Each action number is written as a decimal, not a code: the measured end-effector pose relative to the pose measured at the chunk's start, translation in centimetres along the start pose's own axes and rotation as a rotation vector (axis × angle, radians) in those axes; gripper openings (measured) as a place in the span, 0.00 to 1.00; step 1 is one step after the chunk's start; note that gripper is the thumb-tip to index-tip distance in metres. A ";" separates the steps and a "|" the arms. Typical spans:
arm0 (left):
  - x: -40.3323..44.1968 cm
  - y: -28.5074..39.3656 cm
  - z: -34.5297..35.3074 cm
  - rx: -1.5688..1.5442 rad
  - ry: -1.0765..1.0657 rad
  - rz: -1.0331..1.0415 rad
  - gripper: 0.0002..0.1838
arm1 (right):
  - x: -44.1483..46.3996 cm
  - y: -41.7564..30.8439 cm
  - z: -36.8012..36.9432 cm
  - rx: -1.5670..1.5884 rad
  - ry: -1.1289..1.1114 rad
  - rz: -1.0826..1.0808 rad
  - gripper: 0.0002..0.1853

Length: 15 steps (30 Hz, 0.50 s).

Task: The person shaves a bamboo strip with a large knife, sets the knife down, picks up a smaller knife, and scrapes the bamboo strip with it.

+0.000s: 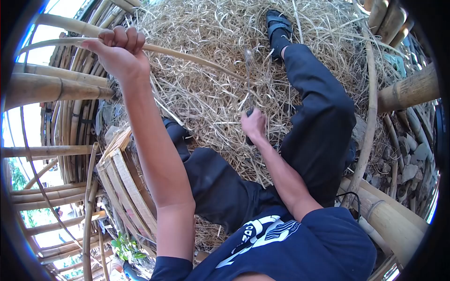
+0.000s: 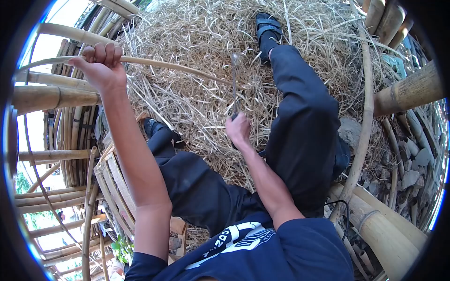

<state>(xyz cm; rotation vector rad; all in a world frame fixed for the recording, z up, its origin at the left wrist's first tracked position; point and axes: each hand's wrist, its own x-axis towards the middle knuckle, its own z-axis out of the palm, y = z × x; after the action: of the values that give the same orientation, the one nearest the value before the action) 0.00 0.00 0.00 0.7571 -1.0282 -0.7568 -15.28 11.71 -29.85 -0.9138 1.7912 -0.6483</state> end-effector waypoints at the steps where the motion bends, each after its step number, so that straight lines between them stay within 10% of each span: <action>1: 0.2 0.6 0.1 0.022 -0.024 0.018 0.34 | -0.7 -1.3 0.5 0.060 -0.047 -0.101 0.16; 6: -0.6 -0.4 0.1 -0.040 -0.009 -0.016 0.33 | -1.2 -2.1 -0.4 -0.077 0.079 -0.516 0.10; 11: -0.8 -0.4 0.2 -0.046 -0.008 -0.011 0.33 | 1.9 9.0 1.3 -0.169 0.154 0.121 0.11; 15: -0.6 -0.3 0.1 -0.017 0.032 -0.028 0.33 | 0.1 5.9 2.2 -0.090 0.192 0.045 0.16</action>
<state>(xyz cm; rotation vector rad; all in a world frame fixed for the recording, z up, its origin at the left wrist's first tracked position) -0.39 0.31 -0.51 0.7683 -0.9829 -0.7743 -15.00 14.96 -35.23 -0.8934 2.0203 -0.6495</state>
